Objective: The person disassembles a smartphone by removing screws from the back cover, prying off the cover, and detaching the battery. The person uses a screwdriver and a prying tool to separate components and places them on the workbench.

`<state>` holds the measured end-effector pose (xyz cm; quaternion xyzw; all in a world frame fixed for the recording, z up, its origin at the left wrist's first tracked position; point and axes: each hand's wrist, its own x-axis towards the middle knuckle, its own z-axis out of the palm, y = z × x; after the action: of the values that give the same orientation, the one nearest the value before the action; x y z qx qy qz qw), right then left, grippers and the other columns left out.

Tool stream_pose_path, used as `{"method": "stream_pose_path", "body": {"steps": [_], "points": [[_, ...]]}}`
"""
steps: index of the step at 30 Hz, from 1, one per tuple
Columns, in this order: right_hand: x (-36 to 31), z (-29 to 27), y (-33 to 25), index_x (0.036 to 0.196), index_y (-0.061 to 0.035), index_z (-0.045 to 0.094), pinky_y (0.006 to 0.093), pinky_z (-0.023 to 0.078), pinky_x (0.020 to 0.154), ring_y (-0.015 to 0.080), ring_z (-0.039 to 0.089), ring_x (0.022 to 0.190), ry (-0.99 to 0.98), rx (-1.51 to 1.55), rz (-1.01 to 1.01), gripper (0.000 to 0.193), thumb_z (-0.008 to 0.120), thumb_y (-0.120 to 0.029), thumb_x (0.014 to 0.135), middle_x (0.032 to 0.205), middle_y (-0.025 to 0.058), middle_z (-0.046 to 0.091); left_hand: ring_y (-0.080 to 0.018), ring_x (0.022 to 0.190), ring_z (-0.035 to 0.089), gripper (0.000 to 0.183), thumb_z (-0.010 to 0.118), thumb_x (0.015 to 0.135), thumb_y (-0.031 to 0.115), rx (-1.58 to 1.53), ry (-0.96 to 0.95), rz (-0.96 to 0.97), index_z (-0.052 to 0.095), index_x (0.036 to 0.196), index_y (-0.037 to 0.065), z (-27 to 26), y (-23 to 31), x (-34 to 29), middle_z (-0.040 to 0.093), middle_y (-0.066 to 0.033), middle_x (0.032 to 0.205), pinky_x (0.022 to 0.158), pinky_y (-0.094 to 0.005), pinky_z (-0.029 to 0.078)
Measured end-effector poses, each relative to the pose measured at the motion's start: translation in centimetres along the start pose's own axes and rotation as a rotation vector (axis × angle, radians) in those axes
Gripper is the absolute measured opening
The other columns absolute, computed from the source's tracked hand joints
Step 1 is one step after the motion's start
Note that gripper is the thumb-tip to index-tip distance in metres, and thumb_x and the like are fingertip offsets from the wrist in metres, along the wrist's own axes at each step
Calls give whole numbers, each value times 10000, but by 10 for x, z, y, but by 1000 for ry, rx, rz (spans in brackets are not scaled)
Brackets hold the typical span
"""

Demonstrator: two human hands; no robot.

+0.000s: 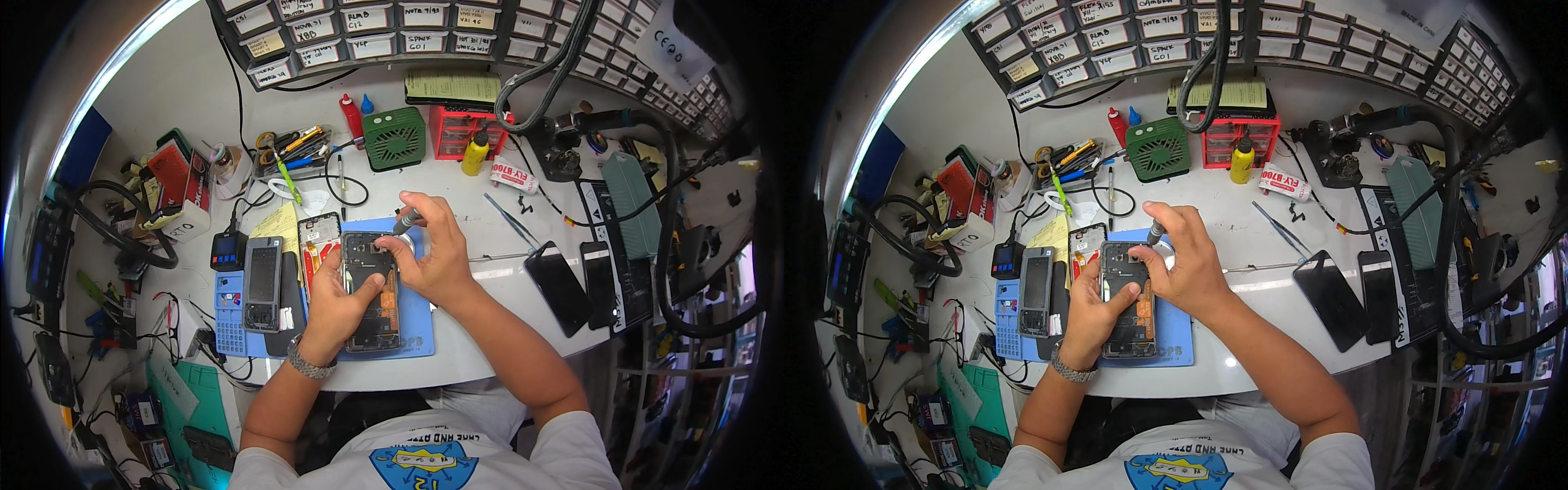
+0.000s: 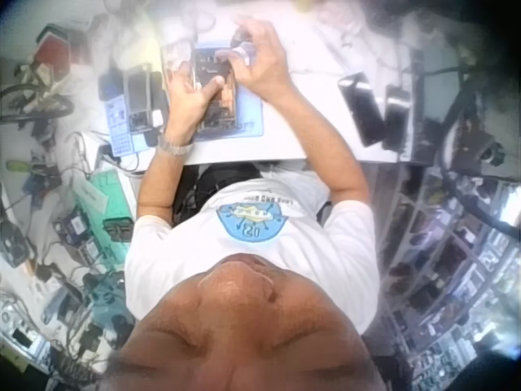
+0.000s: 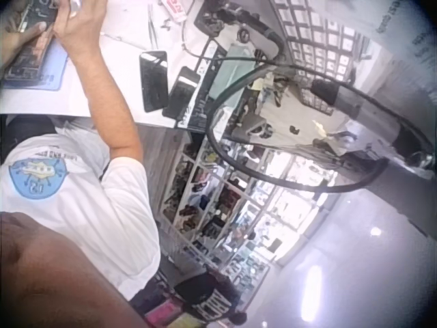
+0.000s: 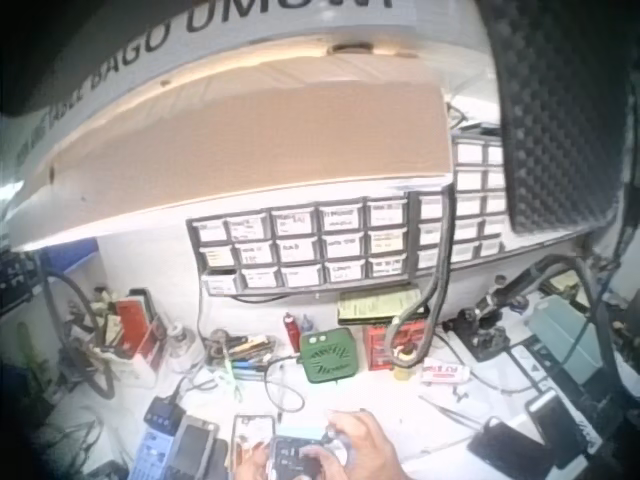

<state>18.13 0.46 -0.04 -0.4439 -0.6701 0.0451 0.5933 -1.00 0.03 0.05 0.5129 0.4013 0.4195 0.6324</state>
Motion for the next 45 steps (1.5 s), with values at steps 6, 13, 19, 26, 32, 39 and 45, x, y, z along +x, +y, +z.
{"method": "stream_pose_path", "body": {"steps": [6,13,19,26,32,39,45], "points": [[-6,1,10,1442,-58,599,367,619,799,253,722,941,-2,242,94,670,854,71,837,1247,196,690,-145,1058,730,395,757,968,-45,36,-35,-39,582,1321,-42,2,7,-1,749,-113,1190,936,-301,594],[0,-4,-1,1506,-94,547,350,633,918,260,720,1057,-39,-4,92,720,743,162,862,1365,181,535,-137,1044,735,412,765,961,-44,-11,-34,-46,593,1335,-34,0,4,-2,756,-100,1191,928,-295,596],[-5,3,4,1558,-161,509,366,592,815,225,632,917,-81,238,138,833,714,199,834,1309,161,475,-126,1025,738,434,795,950,-15,8,-34,-22,619,1347,-20,1,2,-1,763,-87,1191,935,-295,593],[-5,1,1,1548,-137,476,345,638,838,258,710,986,-107,152,107,841,660,243,820,1309,175,520,-122,1020,734,425,794,950,-14,11,-35,-17,627,1341,-20,1,3,-1,763,-81,1180,943,-299,590],[-4,1,3,1575,-165,463,353,663,872,274,659,992,-99,74,71,909,604,286,798,1284,164,511,-124,1028,733,424,792,950,-20,0,-28,-4,630,1341,-24,0,2,-1,766,-82,1176,941,-295,591],[-3,2,2,1580,-180,463,345,665,813,277,664,963,-89,112,57,903,634,267,814,1269,166,526,-122,1015,735,421,794,953,-17,18,-26,-13,627,1339,-32,1,4,-1,768,-90,1177,924,-290,596],[-6,2,4,1577,-181,466,361,644,758,289,670,953,-86,183,87,890,703,220,818,1244,171,544,-127,1005,738,415,793,956,-14,14,-35,-24,620,1333,-37,0,3,-1,768,-89,1161,918,-290,598]]}}
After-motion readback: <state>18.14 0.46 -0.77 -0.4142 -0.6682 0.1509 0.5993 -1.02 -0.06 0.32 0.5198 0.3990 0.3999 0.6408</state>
